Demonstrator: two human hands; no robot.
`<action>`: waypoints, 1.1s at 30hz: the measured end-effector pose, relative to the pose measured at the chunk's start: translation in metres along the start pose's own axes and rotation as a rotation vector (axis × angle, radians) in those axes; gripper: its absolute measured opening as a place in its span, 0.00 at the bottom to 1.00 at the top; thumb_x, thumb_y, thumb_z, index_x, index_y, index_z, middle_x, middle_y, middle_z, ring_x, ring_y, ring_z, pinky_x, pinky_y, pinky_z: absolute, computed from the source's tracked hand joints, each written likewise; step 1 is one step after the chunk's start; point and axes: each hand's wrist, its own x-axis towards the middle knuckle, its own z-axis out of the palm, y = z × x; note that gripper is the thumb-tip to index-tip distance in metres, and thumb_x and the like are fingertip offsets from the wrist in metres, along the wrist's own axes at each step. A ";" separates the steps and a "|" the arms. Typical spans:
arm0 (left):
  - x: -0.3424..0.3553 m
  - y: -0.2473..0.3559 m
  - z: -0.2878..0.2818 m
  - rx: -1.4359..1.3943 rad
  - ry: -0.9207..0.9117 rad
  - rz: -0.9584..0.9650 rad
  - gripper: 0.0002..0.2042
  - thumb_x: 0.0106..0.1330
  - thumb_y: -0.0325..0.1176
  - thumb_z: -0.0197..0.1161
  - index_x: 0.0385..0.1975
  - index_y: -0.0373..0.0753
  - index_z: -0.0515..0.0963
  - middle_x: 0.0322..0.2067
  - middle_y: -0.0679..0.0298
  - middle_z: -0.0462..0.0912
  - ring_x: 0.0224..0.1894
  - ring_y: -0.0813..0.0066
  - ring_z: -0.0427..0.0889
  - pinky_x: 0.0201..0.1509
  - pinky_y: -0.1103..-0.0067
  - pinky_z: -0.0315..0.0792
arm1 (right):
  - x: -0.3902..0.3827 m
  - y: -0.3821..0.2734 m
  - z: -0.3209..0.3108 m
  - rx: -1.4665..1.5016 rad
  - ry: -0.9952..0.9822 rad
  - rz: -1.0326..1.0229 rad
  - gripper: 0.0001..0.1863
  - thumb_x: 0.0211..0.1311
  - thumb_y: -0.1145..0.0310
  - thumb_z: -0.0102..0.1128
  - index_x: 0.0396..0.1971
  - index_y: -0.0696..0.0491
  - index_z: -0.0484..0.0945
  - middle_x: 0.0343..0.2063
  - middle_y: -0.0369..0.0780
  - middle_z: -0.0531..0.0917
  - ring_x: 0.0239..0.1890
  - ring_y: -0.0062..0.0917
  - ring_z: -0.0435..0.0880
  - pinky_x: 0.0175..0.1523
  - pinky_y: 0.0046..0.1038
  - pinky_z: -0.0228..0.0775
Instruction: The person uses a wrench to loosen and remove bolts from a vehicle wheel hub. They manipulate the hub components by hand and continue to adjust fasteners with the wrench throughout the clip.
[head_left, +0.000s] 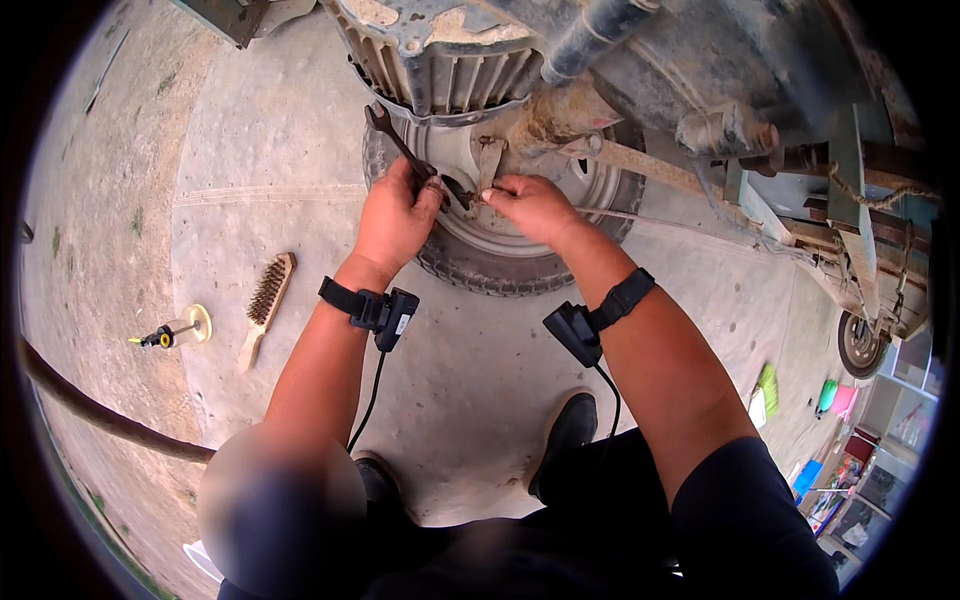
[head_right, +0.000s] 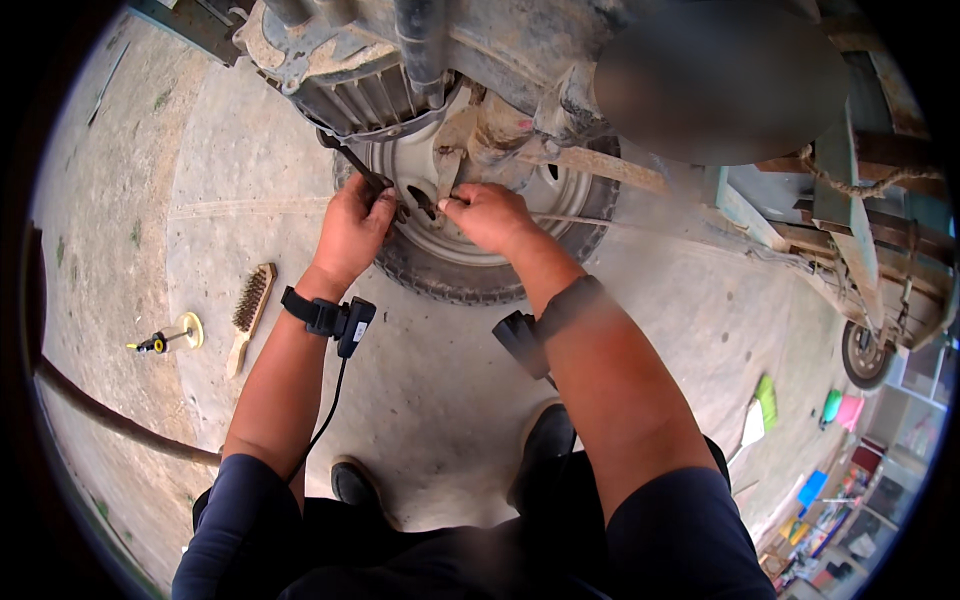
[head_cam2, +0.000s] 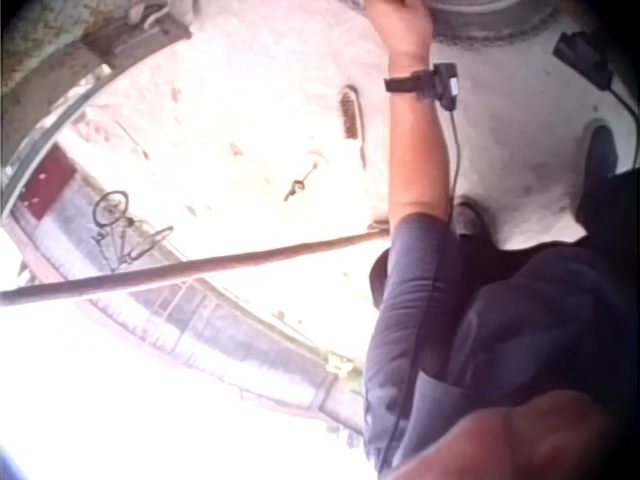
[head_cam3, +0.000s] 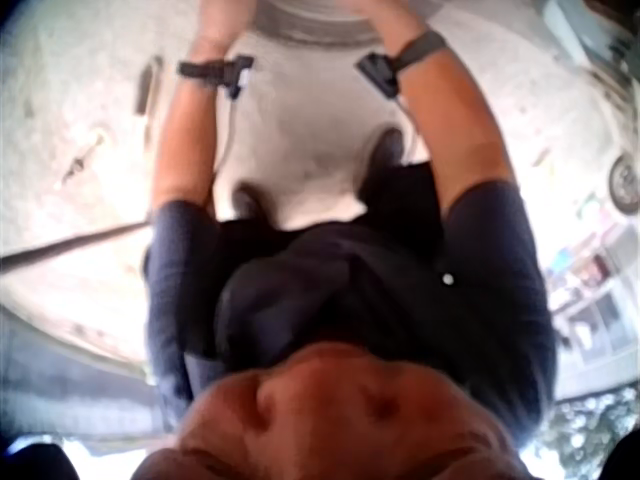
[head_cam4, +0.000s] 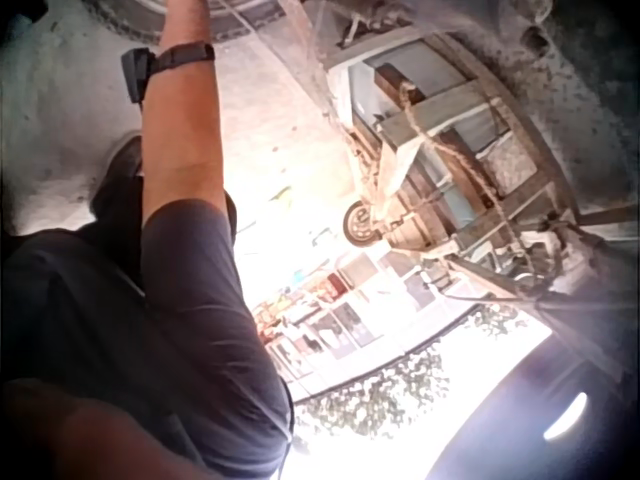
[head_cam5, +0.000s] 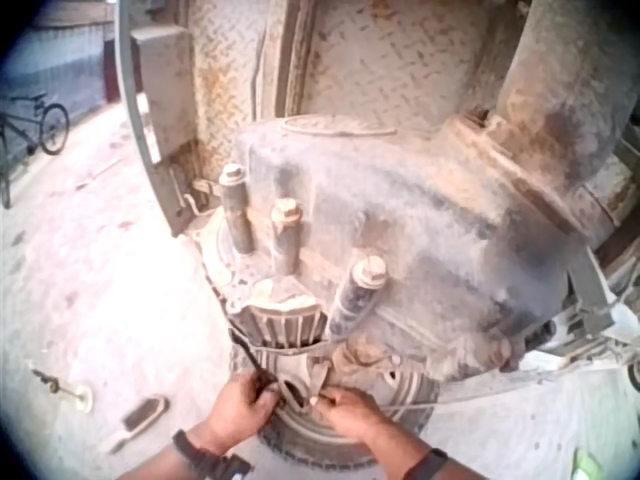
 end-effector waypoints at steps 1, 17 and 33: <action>-0.011 0.001 0.002 0.094 0.052 0.029 0.09 0.70 0.33 0.62 0.43 0.35 0.77 0.29 0.52 0.85 0.30 0.56 0.86 0.33 0.69 0.77 | 0.000 0.001 -0.001 -0.002 0.002 0.009 0.27 0.65 0.42 0.55 0.50 0.48 0.84 0.46 0.44 0.87 0.52 0.40 0.83 0.57 0.37 0.73; -0.036 0.009 0.023 0.273 0.082 0.327 0.08 0.69 0.29 0.64 0.44 0.38 0.76 0.32 0.53 0.86 0.34 0.48 0.86 0.37 0.65 0.78 | 0.002 0.004 0.002 0.007 0.021 -0.005 0.27 0.64 0.42 0.55 0.48 0.48 0.84 0.47 0.43 0.86 0.52 0.40 0.83 0.57 0.37 0.73; 0.033 0.028 0.021 -0.009 -0.197 -0.326 0.17 0.71 0.38 0.61 0.37 0.24 0.78 0.24 0.53 0.83 0.25 0.63 0.82 0.33 0.68 0.75 | 0.001 0.005 -0.001 -0.027 -0.004 -0.027 0.25 0.65 0.42 0.54 0.49 0.46 0.84 0.46 0.41 0.87 0.51 0.39 0.84 0.57 0.36 0.73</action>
